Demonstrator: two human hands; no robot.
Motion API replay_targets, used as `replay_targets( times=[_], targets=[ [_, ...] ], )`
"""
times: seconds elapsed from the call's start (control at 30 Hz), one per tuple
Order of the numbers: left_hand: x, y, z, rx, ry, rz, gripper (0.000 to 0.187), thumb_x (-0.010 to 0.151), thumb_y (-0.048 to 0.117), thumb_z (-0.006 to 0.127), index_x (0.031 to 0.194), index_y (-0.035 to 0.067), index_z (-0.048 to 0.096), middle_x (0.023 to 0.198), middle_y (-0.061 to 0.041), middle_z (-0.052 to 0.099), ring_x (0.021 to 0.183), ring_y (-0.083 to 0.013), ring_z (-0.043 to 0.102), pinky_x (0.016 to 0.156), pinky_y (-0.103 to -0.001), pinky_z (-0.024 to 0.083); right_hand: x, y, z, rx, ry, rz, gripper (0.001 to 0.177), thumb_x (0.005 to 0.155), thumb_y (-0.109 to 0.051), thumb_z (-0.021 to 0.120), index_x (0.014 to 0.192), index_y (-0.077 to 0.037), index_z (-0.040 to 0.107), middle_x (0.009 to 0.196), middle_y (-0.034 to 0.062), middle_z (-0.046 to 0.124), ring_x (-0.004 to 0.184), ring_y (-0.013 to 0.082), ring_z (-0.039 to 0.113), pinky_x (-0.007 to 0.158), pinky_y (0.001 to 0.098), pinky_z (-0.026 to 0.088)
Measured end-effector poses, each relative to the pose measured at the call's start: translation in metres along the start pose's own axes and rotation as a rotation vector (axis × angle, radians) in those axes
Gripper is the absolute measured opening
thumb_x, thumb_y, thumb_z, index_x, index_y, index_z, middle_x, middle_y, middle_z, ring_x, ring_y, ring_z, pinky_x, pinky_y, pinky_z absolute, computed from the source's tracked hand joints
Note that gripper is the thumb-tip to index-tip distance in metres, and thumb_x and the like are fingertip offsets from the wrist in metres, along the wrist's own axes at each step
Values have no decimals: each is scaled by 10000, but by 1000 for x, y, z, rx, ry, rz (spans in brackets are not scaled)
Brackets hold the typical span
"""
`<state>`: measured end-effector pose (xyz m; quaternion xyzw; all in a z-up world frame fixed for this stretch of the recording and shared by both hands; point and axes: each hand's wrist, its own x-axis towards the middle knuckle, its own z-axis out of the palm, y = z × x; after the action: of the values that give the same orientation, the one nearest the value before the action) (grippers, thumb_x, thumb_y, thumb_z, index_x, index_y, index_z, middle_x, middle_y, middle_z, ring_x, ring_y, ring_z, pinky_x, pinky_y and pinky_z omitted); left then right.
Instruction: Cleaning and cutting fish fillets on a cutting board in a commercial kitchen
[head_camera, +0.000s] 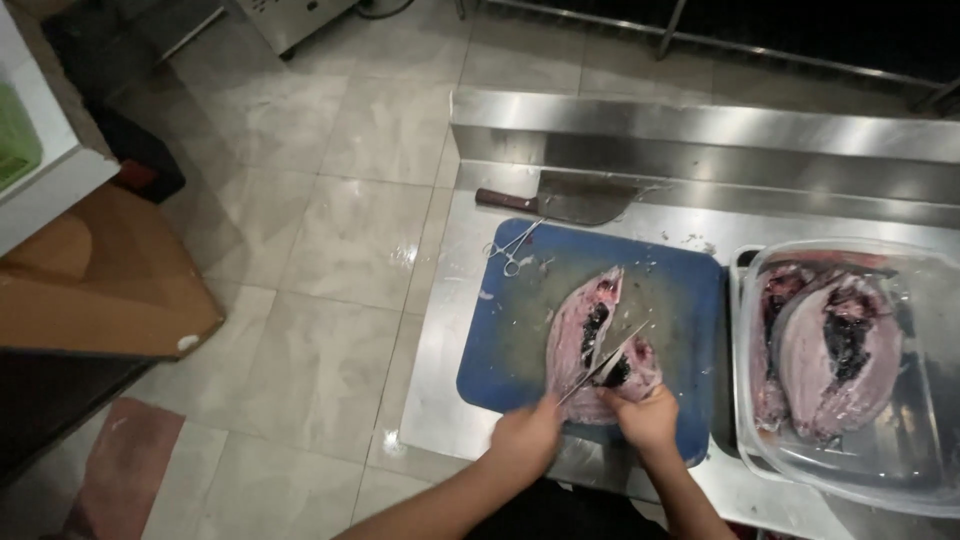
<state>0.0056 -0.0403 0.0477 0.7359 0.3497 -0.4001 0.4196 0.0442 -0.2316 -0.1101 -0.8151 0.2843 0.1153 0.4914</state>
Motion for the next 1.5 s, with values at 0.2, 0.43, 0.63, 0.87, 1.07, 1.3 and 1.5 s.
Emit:
replay_targets(
  times=[0.2,0.43,0.63,0.87,1.07,1.3,1.5],
  targets=[
    [110,-32,54,752,408,831,159,886,82,507,1045,75,520,748,-199,724,656,-459,723,594,-588,567,8,19,-6,111,6,-182,320,636,-193,969,860,-65,781,848,6,742,787,90,615,682,299,530],
    [79,1,2,592,55,583,296,1098,269,400,1260,45,505,1110,-297,677,1003,-508,667,841,-604,509,-20,-17,-75,572,117,-107,944,653,56,785,1530,-51,453,1391,111,598,1185,175,570,1023,329,481],
    [121,-22,4,690,299,701,258,1062,226,420,1210,55,544,905,-257,730,828,-494,714,711,-611,553,19,-10,-54,692,-6,-98,266,734,-1,839,920,-59,658,895,28,691,811,149,640,785,294,518],
    [127,-42,-24,701,440,654,243,1055,193,418,1233,64,522,797,-157,733,692,-386,732,581,-527,587,3,-87,-63,1177,-256,-37,321,908,-94,700,1195,-158,571,1051,47,701,922,135,666,727,271,483],
    [101,-45,-29,472,417,605,310,1078,316,404,1259,79,489,869,-234,724,782,-488,689,682,-582,524,-84,-140,-62,918,-406,257,477,935,-149,567,1389,-12,514,1367,227,639,1187,350,638,1051,471,515],
    [78,-49,-33,288,423,554,285,1088,363,399,1126,90,473,855,-224,703,768,-481,670,638,-582,494,30,47,-81,36,-163,-159,181,927,-175,723,1084,-114,788,851,111,815,600,229,746,598,313,565],
    [63,-46,-26,303,363,586,283,1088,346,398,1106,91,518,910,-205,720,801,-455,678,670,-568,499,41,-1,-75,-393,125,-831,261,859,-234,752,1109,-159,751,1193,92,663,1193,290,599,1050,404,467]
  ],
)
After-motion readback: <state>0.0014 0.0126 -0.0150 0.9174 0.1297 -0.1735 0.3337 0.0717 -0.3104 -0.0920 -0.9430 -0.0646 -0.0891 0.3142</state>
